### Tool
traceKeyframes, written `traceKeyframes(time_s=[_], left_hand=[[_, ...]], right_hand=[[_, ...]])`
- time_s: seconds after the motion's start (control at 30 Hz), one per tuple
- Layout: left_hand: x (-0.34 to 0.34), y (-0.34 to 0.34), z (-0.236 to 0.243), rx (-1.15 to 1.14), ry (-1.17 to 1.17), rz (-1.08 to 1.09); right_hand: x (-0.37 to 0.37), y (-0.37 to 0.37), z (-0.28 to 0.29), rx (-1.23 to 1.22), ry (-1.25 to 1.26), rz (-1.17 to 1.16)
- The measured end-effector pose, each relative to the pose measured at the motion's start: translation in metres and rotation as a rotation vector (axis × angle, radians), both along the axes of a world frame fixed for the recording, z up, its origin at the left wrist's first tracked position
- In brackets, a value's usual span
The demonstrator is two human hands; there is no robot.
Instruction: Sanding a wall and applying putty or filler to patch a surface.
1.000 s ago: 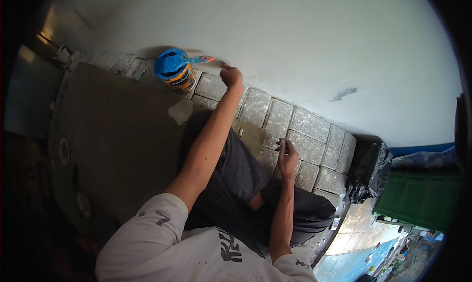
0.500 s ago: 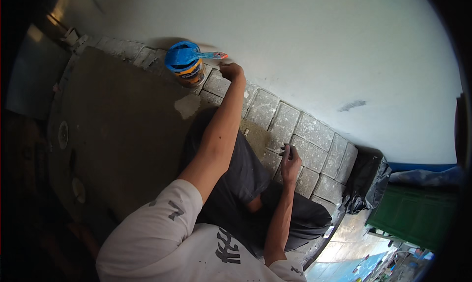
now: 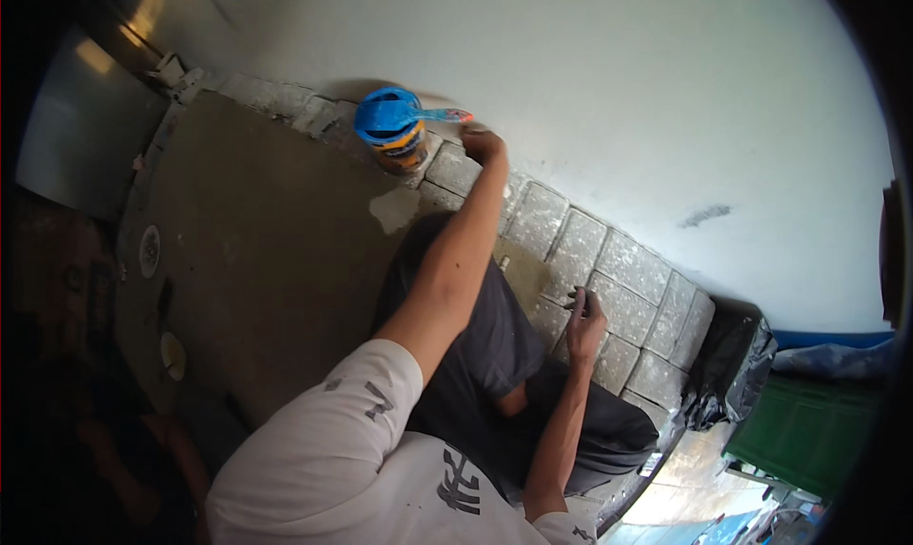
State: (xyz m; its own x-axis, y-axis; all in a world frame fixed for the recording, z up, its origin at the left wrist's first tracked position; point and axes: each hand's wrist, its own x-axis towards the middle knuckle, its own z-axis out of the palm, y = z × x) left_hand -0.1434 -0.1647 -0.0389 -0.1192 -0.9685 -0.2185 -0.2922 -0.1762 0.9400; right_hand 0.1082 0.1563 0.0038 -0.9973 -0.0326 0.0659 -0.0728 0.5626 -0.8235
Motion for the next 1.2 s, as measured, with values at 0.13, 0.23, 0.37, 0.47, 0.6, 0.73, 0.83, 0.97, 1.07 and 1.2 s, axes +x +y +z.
traceKeyframes(time_s=[0.13,0.23,0.37,0.47,0.6,0.73,0.83,0.97,1.07,1.2], left_hand=[[-0.001,0.029,0.002,0.146,0.166,0.063],[-0.002,0.027,-0.005,0.021,0.116,0.006],[-0.003,0.017,-0.006,0.024,0.037,-0.044],[0.001,0.047,0.0,0.143,0.014,-0.032],[0.005,0.037,-0.007,0.007,0.017,-0.053],[-0.002,0.027,-0.005,0.068,0.098,0.021],[0.006,0.051,0.001,0.122,0.071,-0.094],[0.003,0.053,0.013,0.094,0.037,-0.088],[0.014,0.033,0.008,0.23,0.091,-0.069],[0.015,0.052,0.014,0.251,0.006,-0.148]], right_hand=[[0.003,0.022,-0.012,-0.008,-0.026,-0.08],[0.001,0.014,-0.004,-0.005,-0.052,-0.034],[-0.001,0.01,-0.002,-0.001,-0.034,-0.029],[0.001,0.023,-0.007,0.03,-0.047,-0.066],[0.0,0.014,-0.002,-0.021,-0.046,-0.049],[-0.001,0.005,-0.004,-0.013,-0.003,-0.029],[-0.001,0.009,0.001,-0.015,-0.045,-0.043],[0.003,0.012,0.004,-0.022,-0.024,-0.05],[0.003,0.01,0.004,-0.023,-0.054,-0.063],[0.001,0.019,0.001,0.02,-0.061,-0.058]])
